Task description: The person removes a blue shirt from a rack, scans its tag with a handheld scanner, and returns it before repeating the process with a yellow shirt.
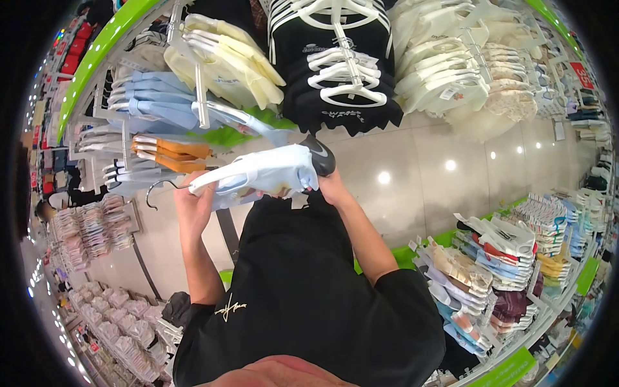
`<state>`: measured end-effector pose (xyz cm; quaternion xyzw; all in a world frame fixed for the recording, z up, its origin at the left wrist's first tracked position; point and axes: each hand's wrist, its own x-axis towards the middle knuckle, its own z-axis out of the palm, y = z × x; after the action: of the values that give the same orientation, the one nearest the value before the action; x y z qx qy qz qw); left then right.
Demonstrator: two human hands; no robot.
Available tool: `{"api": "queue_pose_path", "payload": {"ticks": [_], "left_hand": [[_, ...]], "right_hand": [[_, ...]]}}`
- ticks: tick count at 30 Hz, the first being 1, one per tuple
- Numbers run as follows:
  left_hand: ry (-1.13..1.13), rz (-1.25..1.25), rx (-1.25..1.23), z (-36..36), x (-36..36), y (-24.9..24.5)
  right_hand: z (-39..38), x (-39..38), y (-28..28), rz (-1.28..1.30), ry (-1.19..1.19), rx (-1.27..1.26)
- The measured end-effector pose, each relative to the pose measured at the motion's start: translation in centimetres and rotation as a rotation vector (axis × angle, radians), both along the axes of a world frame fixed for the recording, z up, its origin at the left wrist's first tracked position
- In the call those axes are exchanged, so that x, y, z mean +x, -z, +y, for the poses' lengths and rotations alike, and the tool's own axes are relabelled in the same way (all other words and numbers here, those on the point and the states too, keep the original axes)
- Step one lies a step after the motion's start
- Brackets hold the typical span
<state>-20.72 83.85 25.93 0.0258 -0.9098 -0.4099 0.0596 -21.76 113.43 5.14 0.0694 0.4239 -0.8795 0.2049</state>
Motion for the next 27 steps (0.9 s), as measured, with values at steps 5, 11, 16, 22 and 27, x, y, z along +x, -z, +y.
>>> {"api": "queue_pose_path", "payload": {"ticks": [5,11,16,22,27], "left_hand": [[-0.034,-0.009,0.014,-1.3,-0.8,-1.1],[-0.026,-0.007,0.002,-2.5,-3.9,-3.0],[0.011,-0.022,0.146,-3.4,-5.9,-3.2],[0.084,0.009,0.280,-5.5,-7.8,-3.1],[0.140,0.028,0.338,-7.6,-8.9,-2.2]], "right_hand": [[0.1,0.1,1.1,0.009,0.045,-0.036],[-0.3,0.4,-0.5,-0.017,0.067,-0.065],[0.2,0.9,-2.0,0.093,-0.051,-0.215],[-1.8,-0.5,-5.4,-0.047,-0.100,0.137],[-4.8,-2.1,-3.6,0.035,-0.022,0.321]]}}
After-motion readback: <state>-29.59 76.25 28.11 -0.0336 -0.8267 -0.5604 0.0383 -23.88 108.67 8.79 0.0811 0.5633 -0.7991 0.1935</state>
